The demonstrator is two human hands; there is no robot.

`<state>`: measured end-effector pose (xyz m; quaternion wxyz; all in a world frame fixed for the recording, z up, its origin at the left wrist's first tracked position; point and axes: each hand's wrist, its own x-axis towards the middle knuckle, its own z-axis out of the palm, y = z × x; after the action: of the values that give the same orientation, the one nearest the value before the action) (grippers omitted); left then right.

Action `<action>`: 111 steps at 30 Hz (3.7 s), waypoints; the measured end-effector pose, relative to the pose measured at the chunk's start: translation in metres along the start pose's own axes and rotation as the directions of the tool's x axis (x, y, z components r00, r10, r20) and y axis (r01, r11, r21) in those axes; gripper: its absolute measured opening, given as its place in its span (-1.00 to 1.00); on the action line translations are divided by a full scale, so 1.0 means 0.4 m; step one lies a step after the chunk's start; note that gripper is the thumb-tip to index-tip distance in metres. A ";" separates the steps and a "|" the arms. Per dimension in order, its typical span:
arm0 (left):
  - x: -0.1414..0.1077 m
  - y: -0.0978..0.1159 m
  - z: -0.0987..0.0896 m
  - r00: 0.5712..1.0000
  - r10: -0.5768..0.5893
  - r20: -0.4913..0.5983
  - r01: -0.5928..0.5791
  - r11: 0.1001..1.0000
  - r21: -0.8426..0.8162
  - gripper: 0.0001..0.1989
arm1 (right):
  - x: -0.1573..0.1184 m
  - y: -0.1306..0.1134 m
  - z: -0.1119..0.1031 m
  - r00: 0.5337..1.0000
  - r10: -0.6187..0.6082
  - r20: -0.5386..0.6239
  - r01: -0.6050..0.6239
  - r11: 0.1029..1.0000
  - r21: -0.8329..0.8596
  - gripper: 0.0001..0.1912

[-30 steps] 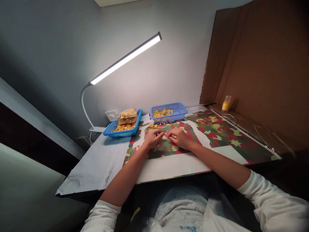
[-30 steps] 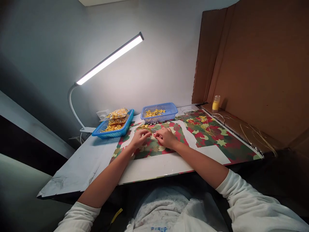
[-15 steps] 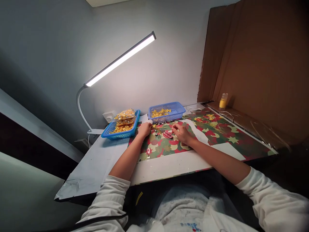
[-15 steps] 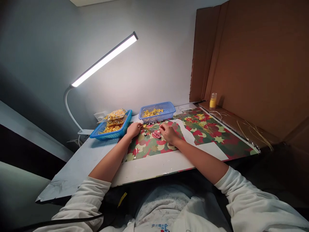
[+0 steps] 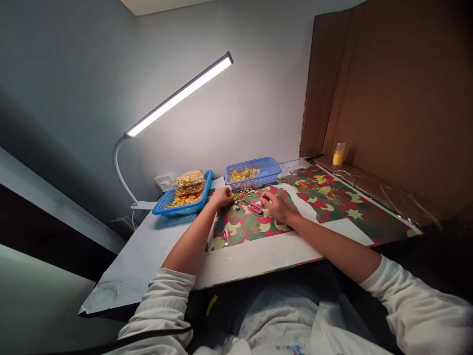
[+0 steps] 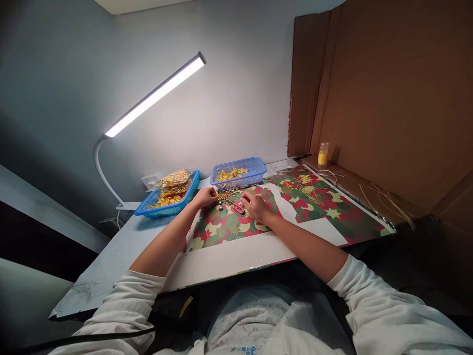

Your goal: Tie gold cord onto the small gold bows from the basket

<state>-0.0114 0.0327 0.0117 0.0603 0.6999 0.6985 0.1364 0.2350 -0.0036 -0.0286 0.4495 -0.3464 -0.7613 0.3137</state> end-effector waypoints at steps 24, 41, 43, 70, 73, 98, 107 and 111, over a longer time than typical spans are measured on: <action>-0.234 0.116 0.060 0.977 -0.030 0.212 0.210 -0.062 -0.976 -0.56 | -0.037 -0.036 0.024 0.991 -0.080 0.104 0.066 0.989 0.133 -0.84; -0.230 0.111 0.111 0.986 -0.016 0.165 0.166 0.037 -0.985 -0.45 | -0.040 -0.062 0.014 0.990 -0.028 0.136 0.016 0.996 0.090 -0.86; -0.231 0.114 0.109 0.987 -0.013 0.161 0.161 0.028 -0.987 -0.46 | -0.038 -0.054 0.016 0.988 -0.019 0.153 0.005 0.995 0.097 -0.86; -0.240 0.129 0.084 0.980 0.076 0.182 0.191 -0.139 -0.972 -0.49 | -0.039 -0.037 0.013 0.967 -0.137 0.216 0.133 0.991 0.031 -0.84; -0.239 0.127 0.085 0.980 0.079 0.185 0.193 -0.123 -0.973 -0.48 | -0.039 -0.038 0.012 0.967 -0.142 0.212 0.140 0.990 0.024 -0.83; -0.237 0.123 0.088 0.979 0.079 0.189 0.197 -0.111 -0.974 -0.46 | -0.040 -0.044 0.009 0.968 -0.137 0.209 0.134 0.991 0.031 -0.83; -0.241 0.127 0.082 0.978 0.073 0.198 0.205 -0.112 -0.972 -0.46 | -0.040 -0.046 0.009 0.966 -0.137 0.220 0.132 0.991 0.038 -0.81; -0.242 0.129 0.081 0.979 0.067 0.194 0.201 -0.126 -0.971 -0.45 | -0.039 -0.049 0.009 0.964 -0.145 0.223 0.138 0.989 0.046 -0.82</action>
<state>0.0484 -0.0611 -0.0153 0.6330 0.3896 0.3858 0.5465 0.2326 -0.0280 -0.0219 0.3865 -0.2466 -0.8254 0.3293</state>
